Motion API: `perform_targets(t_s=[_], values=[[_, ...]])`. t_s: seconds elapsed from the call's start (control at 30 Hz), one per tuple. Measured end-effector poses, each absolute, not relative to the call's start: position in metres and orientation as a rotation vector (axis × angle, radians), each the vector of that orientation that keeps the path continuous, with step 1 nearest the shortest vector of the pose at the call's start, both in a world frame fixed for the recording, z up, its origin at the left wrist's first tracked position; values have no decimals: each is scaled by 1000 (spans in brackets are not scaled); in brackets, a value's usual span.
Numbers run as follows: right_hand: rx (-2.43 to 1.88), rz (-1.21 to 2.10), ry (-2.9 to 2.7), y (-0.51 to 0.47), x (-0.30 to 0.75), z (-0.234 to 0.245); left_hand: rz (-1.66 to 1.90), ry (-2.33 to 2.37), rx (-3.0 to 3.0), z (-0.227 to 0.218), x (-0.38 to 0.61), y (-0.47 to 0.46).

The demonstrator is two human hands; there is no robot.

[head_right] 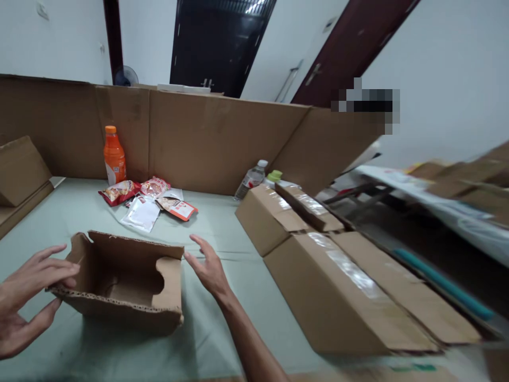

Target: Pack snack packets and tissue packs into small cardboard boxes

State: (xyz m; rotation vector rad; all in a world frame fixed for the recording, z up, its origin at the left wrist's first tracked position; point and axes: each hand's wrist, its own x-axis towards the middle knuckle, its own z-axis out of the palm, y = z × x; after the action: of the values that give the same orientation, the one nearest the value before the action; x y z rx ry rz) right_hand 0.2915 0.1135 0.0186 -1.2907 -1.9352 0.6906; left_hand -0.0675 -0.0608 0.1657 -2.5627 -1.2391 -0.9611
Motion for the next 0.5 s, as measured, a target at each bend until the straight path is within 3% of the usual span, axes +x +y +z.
perform_targets(t_s=[0.13,0.33,0.5], values=[[-1559,153,-2162,187,261,12,-1190,-1270,-2502,146,-53,-58],[-1583,7,-2284,262,226,7,-1198,-1262,-2484,142,-37,-55],[-1584,-80,-2361,258,265,10,-1310,-1221,-2414,134,-48,-51]])
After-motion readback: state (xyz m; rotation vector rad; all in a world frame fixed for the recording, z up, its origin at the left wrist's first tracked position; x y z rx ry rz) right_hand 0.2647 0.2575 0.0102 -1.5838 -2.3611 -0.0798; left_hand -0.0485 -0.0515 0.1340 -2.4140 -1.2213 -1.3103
